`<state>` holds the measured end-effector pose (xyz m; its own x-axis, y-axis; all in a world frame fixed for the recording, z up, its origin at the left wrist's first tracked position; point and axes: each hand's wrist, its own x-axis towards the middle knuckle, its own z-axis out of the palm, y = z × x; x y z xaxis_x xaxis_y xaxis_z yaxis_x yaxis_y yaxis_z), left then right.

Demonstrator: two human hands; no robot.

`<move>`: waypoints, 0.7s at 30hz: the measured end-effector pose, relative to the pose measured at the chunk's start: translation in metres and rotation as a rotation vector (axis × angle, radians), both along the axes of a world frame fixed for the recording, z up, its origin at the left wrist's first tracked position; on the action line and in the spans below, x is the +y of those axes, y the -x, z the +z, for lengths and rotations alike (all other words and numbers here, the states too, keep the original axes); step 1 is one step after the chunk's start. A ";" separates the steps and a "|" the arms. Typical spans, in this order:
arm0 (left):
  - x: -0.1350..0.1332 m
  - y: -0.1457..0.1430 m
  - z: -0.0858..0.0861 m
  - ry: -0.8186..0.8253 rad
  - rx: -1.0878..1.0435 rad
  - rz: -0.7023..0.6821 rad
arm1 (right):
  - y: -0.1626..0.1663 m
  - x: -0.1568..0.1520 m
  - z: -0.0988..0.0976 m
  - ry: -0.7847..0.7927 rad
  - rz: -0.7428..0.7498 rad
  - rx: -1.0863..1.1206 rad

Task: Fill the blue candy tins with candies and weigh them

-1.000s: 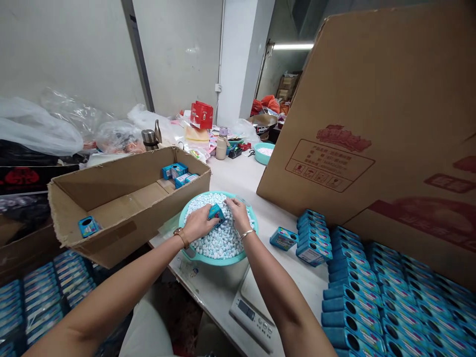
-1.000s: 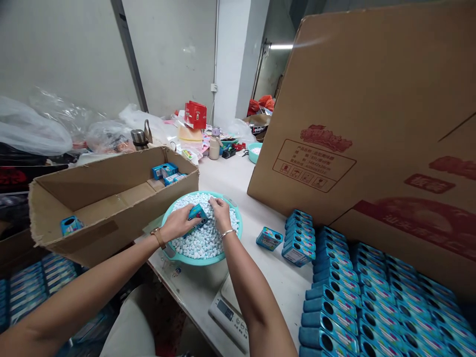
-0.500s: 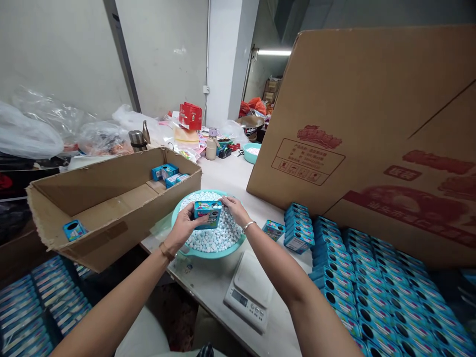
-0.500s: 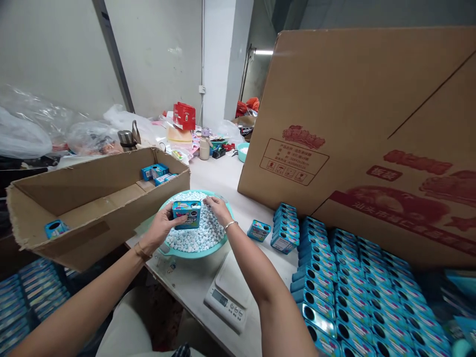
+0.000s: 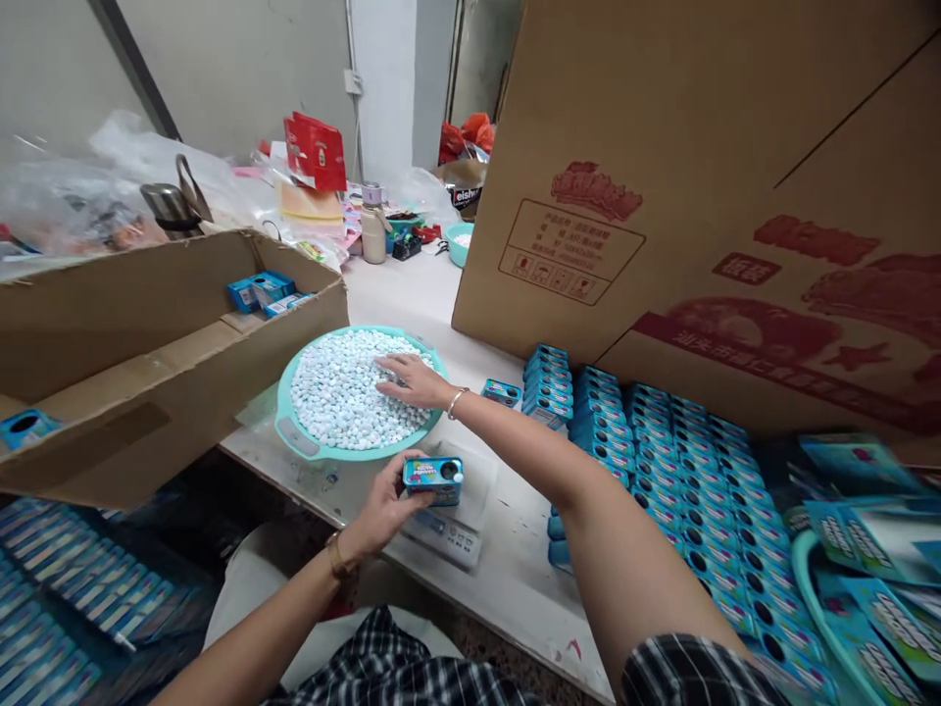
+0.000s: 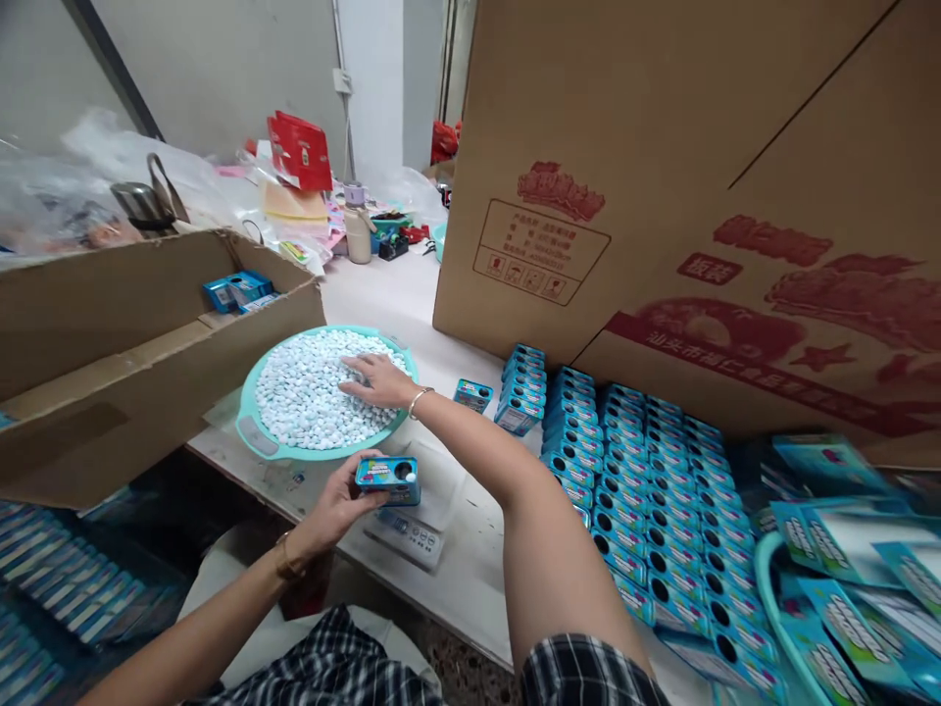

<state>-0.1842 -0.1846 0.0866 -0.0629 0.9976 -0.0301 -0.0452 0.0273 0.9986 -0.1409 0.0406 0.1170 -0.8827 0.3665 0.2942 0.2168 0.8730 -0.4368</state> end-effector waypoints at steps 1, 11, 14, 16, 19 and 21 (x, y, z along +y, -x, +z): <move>0.003 -0.007 -0.007 -0.002 0.014 -0.030 | 0.001 -0.001 -0.001 -0.036 -0.007 -0.016; 0.046 -0.022 -0.024 -0.090 0.152 -0.167 | 0.008 -0.004 0.002 -0.265 -0.126 -0.026; 0.043 -0.016 -0.021 -0.110 0.152 -0.170 | 0.014 -0.003 0.004 -0.214 -0.118 -0.060; 0.031 -0.008 -0.019 -0.089 0.172 -0.116 | 0.019 -0.001 0.006 -0.131 -0.131 -0.076; -0.001 0.010 -0.016 0.027 0.151 0.008 | 0.027 0.003 0.011 0.043 -0.174 0.009; -0.029 0.024 -0.018 0.140 0.080 0.120 | 0.032 0.007 0.018 0.255 -0.246 0.133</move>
<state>-0.2085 -0.2134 0.0690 -0.1887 0.9692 -0.1582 0.0232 0.1655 0.9859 -0.1728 0.0472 0.1350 -0.7194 0.6389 0.2723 0.3328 0.6613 -0.6723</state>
